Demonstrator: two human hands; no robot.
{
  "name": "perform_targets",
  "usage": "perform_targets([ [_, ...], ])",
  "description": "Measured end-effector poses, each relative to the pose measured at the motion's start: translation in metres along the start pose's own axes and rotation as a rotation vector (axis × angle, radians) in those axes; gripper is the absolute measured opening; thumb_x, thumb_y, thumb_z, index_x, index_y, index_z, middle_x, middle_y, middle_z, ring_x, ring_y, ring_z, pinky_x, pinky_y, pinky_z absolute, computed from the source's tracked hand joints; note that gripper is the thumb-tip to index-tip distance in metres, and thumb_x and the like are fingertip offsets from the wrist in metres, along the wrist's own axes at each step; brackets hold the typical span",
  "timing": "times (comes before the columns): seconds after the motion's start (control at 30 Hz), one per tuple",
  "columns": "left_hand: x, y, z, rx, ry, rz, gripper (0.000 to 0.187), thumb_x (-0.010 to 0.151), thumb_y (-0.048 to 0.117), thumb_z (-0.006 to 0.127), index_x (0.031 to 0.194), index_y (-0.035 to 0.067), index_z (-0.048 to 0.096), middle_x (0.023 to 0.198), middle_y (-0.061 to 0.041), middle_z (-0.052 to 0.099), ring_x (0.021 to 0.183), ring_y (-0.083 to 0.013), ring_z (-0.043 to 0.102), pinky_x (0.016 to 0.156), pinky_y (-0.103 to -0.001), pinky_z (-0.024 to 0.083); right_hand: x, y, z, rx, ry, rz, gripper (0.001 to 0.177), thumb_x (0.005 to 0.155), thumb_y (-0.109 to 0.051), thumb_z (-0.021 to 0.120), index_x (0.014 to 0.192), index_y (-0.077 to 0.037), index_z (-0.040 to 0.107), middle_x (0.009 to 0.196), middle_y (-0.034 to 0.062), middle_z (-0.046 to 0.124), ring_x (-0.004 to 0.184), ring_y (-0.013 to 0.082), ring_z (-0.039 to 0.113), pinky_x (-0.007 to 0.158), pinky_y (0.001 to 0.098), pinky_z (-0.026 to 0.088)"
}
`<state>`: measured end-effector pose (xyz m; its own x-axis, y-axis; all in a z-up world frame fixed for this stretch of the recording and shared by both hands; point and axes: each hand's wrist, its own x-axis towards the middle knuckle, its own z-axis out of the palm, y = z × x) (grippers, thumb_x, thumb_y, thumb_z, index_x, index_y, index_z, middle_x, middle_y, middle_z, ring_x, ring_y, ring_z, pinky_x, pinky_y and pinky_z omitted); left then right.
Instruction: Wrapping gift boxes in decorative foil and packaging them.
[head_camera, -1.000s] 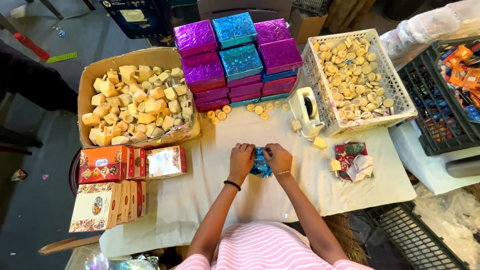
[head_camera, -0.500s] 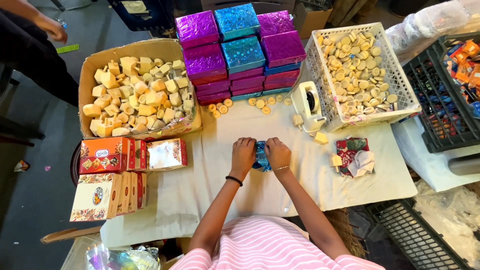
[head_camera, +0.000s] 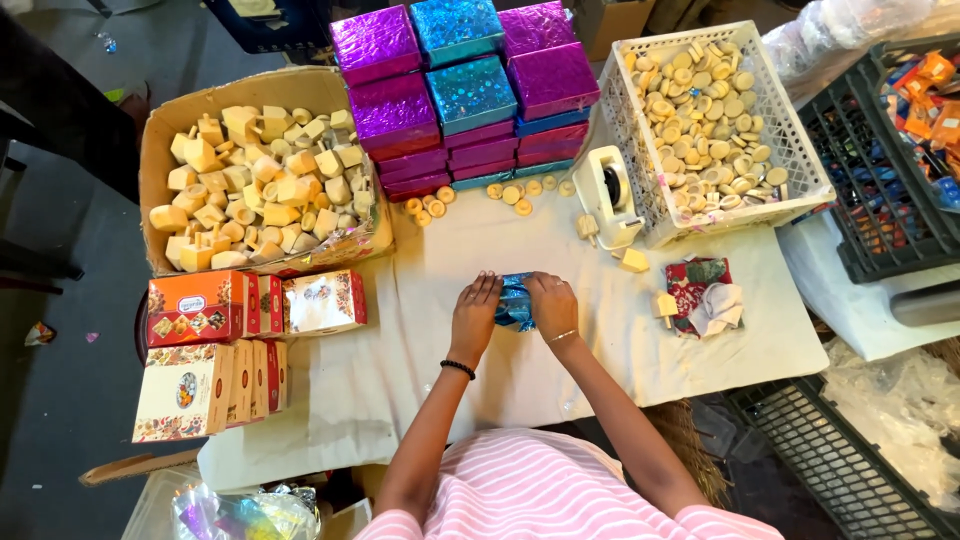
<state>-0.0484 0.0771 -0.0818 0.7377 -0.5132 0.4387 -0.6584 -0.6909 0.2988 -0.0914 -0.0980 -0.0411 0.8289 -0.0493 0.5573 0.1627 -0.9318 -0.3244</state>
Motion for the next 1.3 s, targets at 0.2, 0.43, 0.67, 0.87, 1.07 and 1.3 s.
perform_targets([
  [0.2,-0.006,0.011,-0.003,-0.006,0.057,-0.069,0.04,0.091,0.004,0.058,0.13,0.005,0.068,0.137,-0.013,0.067,0.135,-0.0253,0.058,0.108,-0.041,0.046,0.001,0.001,-0.029,0.04,-0.075,-0.002,0.027,0.08,-0.009,0.069,0.102,-0.019,0.081,0.089,0.0073,0.068,0.083,0.028,0.063,0.076,0.0402,0.051],
  [0.43,0.002,0.013,-0.001,-0.013,-0.046,-0.175,0.035,0.088,0.01,0.062,0.121,0.008,0.071,0.13,-0.012,0.069,0.13,-0.0236,0.061,0.102,-0.04,0.049,0.02,0.141,-0.002,0.199,-0.063,0.602,0.034,0.093,-0.018,0.063,0.125,-0.018,0.072,0.075,0.0133,0.07,0.065,0.0334,0.067,0.063,0.0476,0.053],
  [0.67,0.019,0.024,-0.002,0.224,-0.234,-0.22,0.026,0.089,0.004,0.06,0.111,0.008,0.072,0.123,-0.012,0.072,0.118,-0.0228,0.067,0.084,-0.038,0.055,0.055,0.224,0.009,0.048,-0.182,0.753,0.033,0.101,-0.034,0.057,0.127,-0.017,0.068,0.071,0.0133,0.073,0.073,0.034,0.072,0.071,0.0467,0.055],
  [0.87,0.024,0.024,0.011,0.298,-0.252,-0.259,0.018,0.09,0.006,0.06,0.102,0.008,0.073,0.112,-0.012,0.074,0.102,-0.0219,0.072,0.075,-0.037,0.057,0.061,0.248,0.011,0.139,-0.222,0.868,0.03,0.099,-0.036,0.06,0.111,-0.013,0.076,0.073,0.0102,0.074,0.069,0.0252,0.074,0.072,0.039,0.057],
  [1.07,0.022,0.026,0.008,0.274,-0.204,-0.274,0.016,0.087,0.006,0.061,0.096,0.009,0.074,0.108,-0.011,0.074,0.098,-0.0222,0.073,0.072,-0.037,0.057,0.037,0.288,0.031,0.669,-0.121,1.066,0.026,0.092,-0.031,0.077,0.093,-0.006,0.077,0.066,-0.0015,0.061,0.055,0.0093,0.053,0.052,0.0269,0.039],
  [1.3,0.028,0.03,-0.001,0.244,-0.199,-0.296,0.014,0.087,0.006,0.061,0.092,0.01,0.073,0.102,-0.011,0.074,0.09,-0.0236,0.073,0.071,-0.037,0.058,0.018,0.255,0.004,1.081,-0.05,1.345,0.022,0.085,-0.031,0.083,0.094,-0.012,0.075,0.064,-0.0088,0.05,0.047,0.0015,0.04,0.041,0.02,0.026],
])
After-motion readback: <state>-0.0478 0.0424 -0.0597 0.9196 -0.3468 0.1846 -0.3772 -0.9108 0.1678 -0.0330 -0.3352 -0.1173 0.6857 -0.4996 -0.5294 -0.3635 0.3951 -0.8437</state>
